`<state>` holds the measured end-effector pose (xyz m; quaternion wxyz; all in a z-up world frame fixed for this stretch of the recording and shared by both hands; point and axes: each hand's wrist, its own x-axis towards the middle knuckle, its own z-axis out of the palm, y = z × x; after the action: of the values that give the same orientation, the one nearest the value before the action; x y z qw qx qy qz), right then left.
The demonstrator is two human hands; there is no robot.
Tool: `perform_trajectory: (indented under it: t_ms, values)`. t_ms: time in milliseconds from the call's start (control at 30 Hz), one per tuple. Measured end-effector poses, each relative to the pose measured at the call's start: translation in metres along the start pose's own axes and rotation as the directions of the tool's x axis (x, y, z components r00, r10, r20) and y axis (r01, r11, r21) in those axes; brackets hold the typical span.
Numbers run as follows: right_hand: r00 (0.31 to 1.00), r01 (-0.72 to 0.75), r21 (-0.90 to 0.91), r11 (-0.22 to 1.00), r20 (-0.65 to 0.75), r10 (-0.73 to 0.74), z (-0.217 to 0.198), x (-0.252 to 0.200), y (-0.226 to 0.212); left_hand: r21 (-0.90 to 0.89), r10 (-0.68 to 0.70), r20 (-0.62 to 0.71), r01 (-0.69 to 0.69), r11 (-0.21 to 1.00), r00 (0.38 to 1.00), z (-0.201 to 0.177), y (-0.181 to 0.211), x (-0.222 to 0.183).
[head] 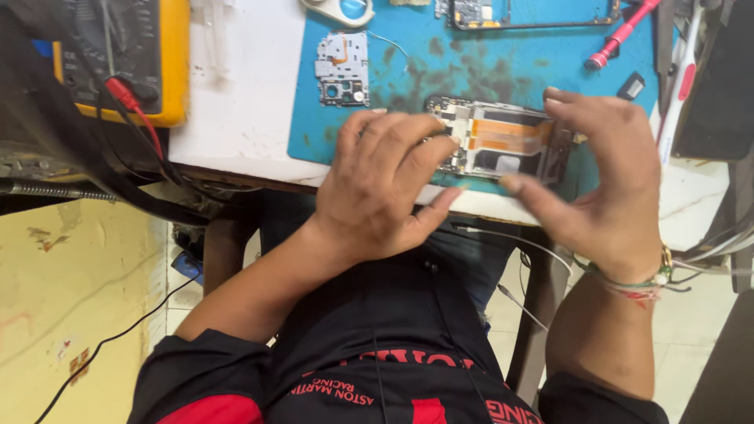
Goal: The person disassembles a mobile phone by removing internal components, peeling away adhesive strips from the chassis, and using a screwdriver to remove screws from the circuit board.
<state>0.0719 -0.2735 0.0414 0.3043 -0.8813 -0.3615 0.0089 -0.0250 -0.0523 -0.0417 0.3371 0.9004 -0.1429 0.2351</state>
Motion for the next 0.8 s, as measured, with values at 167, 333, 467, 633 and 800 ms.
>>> perform_trajectory:
  t_ms: [167,333,467,633,800]
  values:
    - [0.997,0.072,-0.266,0.961,0.041,-0.064,-0.001,-0.018,0.022,0.050,-0.012,0.082,0.008,0.999,0.997,-0.007,0.003,0.012]
    - [0.988,-0.025,-0.325,0.945,-0.151,-0.026,0.016,-0.030,0.018,0.279,-0.007,0.018,0.002,0.960,1.000,-0.003,0.005,0.015]
    - [0.953,-0.178,-0.284,0.942,-0.289,0.093,0.043,-0.043,-0.001,0.287,-0.056,-0.021,0.059,0.956,0.998,0.006,0.010,0.016]
    - [0.922,-0.174,-0.094,0.980,-0.365,0.129,0.034,-0.058,-0.007,0.005,0.045,0.118,-0.046,0.999,0.992,0.002,0.021,0.010]
    - [0.905,-0.242,0.083,0.967,-0.339,0.255,0.032,-0.072,0.001,0.026,0.163,0.199,-0.172,0.985,0.966,0.009,0.023,0.011]
